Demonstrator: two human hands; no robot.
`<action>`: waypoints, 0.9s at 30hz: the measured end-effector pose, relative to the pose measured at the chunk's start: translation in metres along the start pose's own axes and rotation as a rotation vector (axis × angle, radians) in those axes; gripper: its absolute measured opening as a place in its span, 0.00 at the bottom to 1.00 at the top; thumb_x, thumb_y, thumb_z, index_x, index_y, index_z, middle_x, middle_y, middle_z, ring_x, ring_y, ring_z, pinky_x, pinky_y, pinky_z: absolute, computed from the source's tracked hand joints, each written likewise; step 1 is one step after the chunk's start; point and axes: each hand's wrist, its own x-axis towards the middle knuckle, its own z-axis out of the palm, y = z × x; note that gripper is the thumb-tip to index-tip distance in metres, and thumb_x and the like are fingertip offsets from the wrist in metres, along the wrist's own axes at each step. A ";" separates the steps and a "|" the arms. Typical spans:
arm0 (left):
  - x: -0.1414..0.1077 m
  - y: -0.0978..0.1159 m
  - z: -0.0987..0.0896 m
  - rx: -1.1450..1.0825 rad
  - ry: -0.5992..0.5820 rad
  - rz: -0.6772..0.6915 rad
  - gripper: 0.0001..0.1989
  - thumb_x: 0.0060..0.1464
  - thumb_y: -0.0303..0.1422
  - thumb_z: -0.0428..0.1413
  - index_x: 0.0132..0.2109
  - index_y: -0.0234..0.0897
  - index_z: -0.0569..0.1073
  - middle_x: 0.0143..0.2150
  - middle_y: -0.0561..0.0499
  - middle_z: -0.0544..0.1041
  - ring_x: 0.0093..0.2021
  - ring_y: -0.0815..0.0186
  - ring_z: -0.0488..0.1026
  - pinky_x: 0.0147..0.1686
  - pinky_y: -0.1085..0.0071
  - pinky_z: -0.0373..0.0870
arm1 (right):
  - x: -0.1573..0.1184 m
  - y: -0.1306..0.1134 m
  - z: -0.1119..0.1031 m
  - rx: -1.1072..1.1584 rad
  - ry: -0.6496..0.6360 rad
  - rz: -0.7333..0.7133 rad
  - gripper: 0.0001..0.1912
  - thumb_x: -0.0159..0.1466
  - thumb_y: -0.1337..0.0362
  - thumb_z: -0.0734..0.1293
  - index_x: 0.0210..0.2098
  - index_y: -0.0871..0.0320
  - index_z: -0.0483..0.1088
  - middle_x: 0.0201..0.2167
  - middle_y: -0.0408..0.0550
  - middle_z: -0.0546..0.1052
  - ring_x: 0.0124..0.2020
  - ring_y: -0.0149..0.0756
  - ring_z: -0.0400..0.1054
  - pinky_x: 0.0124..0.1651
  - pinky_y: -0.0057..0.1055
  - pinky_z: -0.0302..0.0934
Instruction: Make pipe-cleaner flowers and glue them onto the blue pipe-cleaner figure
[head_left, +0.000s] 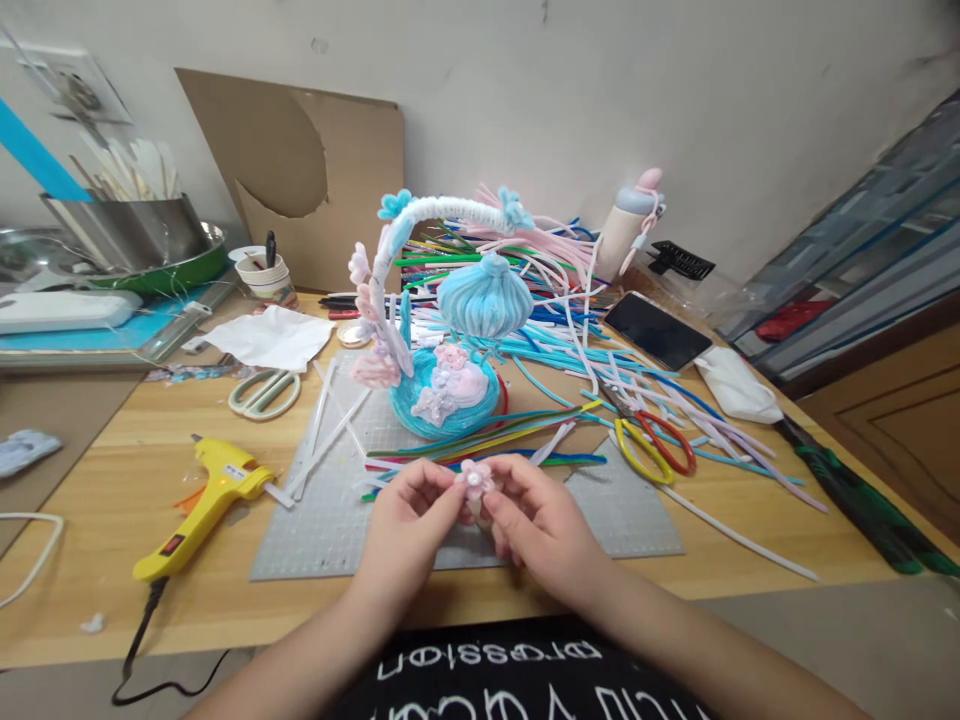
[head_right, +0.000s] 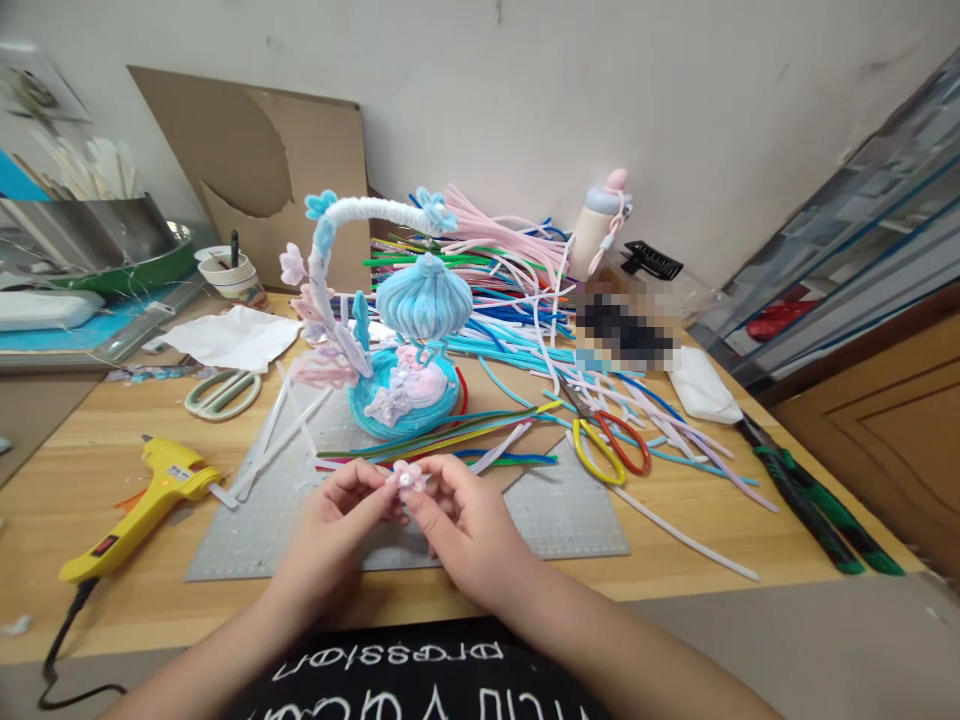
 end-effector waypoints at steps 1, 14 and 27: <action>0.001 0.002 -0.002 -0.026 0.022 -0.018 0.13 0.42 0.35 0.67 0.26 0.34 0.70 0.23 0.55 0.75 0.23 0.72 0.70 0.27 0.75 0.70 | 0.001 -0.002 -0.002 -0.066 0.023 -0.065 0.12 0.67 0.57 0.61 0.46 0.55 0.64 0.28 0.42 0.70 0.20 0.25 0.62 0.21 0.23 0.57; -0.006 0.025 -0.030 -0.208 -0.142 -0.324 0.10 0.45 0.29 0.61 0.24 0.33 0.67 0.22 0.55 0.67 0.21 0.75 0.62 0.21 0.76 0.71 | 0.032 -0.031 -0.013 -1.087 -0.353 -0.848 0.15 0.69 0.67 0.54 0.41 0.59 0.71 0.32 0.51 0.73 0.32 0.35 0.64 0.33 0.30 0.58; -0.037 0.056 -0.106 0.858 0.224 0.411 0.09 0.51 0.36 0.56 0.26 0.40 0.70 0.26 0.52 0.70 0.29 0.63 0.66 0.28 0.71 0.63 | 0.060 -0.010 0.003 0.539 -0.191 0.321 0.15 0.54 0.59 0.71 0.31 0.58 0.61 0.23 0.40 0.73 0.13 0.20 0.57 0.13 0.17 0.41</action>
